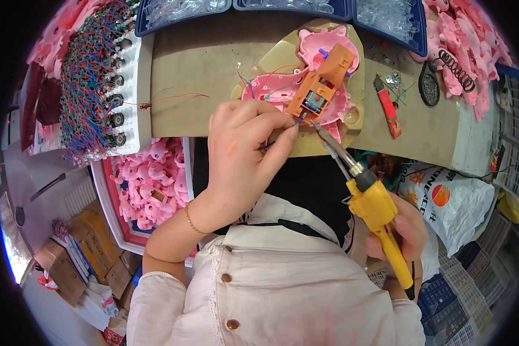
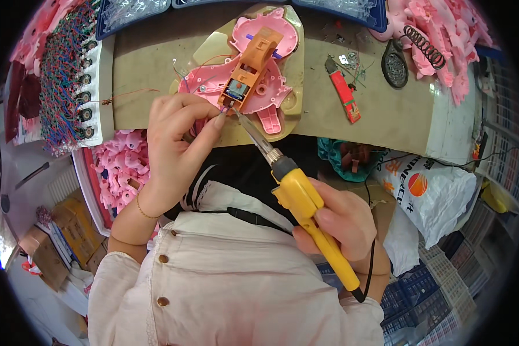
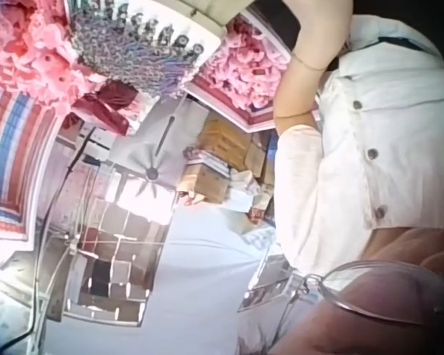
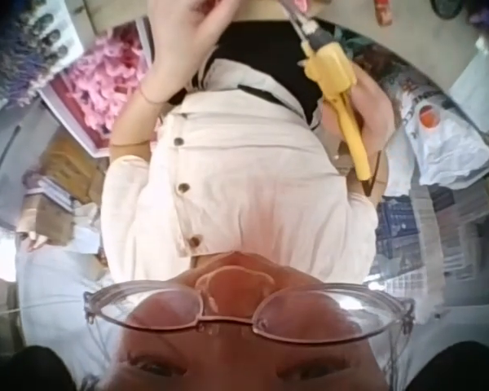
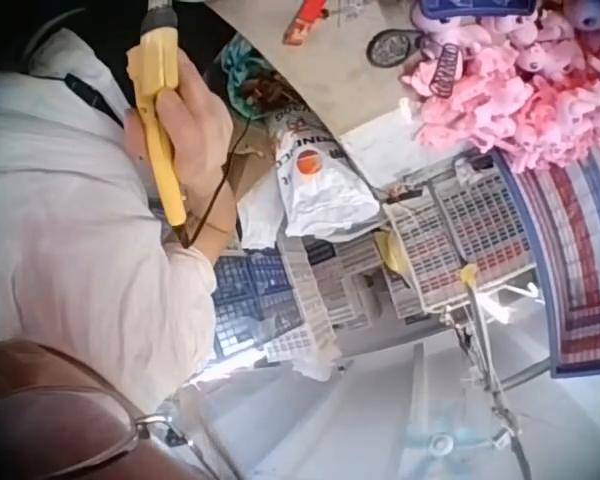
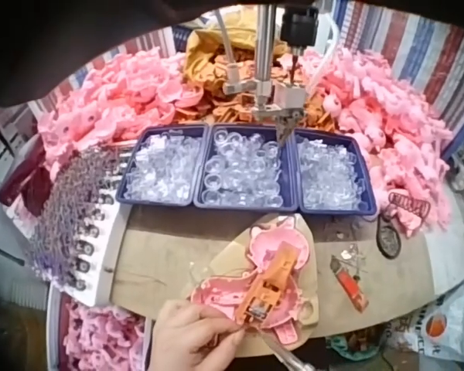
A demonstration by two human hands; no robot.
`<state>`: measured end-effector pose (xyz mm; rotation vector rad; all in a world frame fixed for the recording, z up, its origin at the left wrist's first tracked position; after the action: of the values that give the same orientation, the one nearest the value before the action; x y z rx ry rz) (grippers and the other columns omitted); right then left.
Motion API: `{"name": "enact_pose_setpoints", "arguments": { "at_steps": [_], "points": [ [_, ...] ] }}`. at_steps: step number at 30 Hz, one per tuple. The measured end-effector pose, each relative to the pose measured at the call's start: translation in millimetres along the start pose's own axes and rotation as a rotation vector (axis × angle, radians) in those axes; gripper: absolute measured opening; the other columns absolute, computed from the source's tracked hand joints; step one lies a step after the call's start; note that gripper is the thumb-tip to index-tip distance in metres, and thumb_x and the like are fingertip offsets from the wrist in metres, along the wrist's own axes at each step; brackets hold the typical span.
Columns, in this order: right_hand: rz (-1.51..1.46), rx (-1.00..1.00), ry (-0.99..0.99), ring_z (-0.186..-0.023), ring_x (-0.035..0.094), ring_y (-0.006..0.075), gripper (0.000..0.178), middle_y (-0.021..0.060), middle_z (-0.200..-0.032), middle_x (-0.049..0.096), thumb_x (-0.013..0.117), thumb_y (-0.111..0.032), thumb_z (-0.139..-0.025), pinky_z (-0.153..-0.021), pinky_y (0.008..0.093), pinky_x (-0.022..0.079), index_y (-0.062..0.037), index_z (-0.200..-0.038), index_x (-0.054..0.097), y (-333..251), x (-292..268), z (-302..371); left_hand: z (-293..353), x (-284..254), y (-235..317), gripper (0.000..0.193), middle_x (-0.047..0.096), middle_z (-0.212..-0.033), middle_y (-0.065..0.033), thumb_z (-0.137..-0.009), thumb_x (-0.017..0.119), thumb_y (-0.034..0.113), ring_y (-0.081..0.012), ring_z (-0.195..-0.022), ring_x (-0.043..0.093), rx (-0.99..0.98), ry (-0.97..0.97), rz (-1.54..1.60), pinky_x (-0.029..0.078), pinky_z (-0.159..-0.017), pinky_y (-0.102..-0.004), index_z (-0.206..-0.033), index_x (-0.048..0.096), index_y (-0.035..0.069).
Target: Assemble a plastic electronic toy pony by connecting internal components and fastening the outer casing.
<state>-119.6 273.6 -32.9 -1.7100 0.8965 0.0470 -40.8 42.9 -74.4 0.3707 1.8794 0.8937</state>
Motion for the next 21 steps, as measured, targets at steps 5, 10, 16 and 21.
{"name": "enact_pose_setpoints", "arguments": {
  "at_steps": [5, 10, 16, 21],
  "points": [
    [0.126, 0.011, -0.030, -0.072, 0.066, 0.0297, 0.048, 0.0217, -0.094, 0.064, 0.067, -0.013, -0.075, -0.063, 0.0313, 0.051, 0.0030, -0.117, 0.052, 2.2, 6.0, -11.1, -0.5, -0.7, 1.2, 0.005, 0.061, -0.082, -0.0021, -0.076, 0.068, 0.009, -0.0197, -0.080, 0.049, -0.011, -0.007, 0.002, 0.037, -0.073, -0.0306, -0.080, 0.067, 0.006],
    [0.066, 0.097, -0.061, -0.075, 0.065, 0.0264, 0.052, 0.0131, -0.087, 0.067, 0.055, -0.022, -0.079, -0.072, 0.0290, 0.049, 0.0031, -0.124, 0.051, 8.0, 8.5, -7.7, -0.8, -1.7, 1.9, 0.005, 0.061, -0.082, -0.0025, -0.077, 0.068, 0.009, -0.0199, -0.080, 0.049, -0.013, -0.013, 0.001, 0.037, -0.073, -0.0308, -0.080, 0.067, 0.006],
    [0.052, 0.138, -0.102, -0.070, 0.066, 0.0249, 0.053, 0.0115, -0.081, 0.067, 0.057, -0.014, -0.077, -0.067, 0.0308, 0.050, 0.0040, -0.126, 0.049, 9.2, 6.9, -9.7, -1.4, 0.5, 1.3, 0.004, 0.061, -0.079, -0.0011, -0.076, 0.068, 0.010, -0.0200, -0.078, 0.049, -0.024, 0.005, 0.008, 0.037, -0.073, -0.0322, -0.078, 0.066, 0.007],
    [-0.110, 0.505, -0.354, -0.062, 0.064, 0.0246, 0.053, 0.0095, -0.079, 0.066, 0.059, -0.008, -0.075, -0.059, 0.0309, 0.050, 0.0049, -0.126, 0.048, 17.0, 11.2, 3.6, -2.3, -0.4, 1.8, 0.004, 0.060, -0.077, 0.0007, -0.074, 0.069, 0.011, -0.0200, -0.076, 0.050, -0.028, 0.028, 0.012, 0.036, -0.073, -0.0337, -0.076, 0.065, 0.009]
  ]
}}
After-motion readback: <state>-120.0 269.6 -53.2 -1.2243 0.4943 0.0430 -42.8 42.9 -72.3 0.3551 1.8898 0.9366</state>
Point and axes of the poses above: each hand's wrist, its own z-axis away from the middle knuckle, its own x-axis out of the palm, y = z × x, the point moved 3 cm from there along -z, towards the middle knuckle
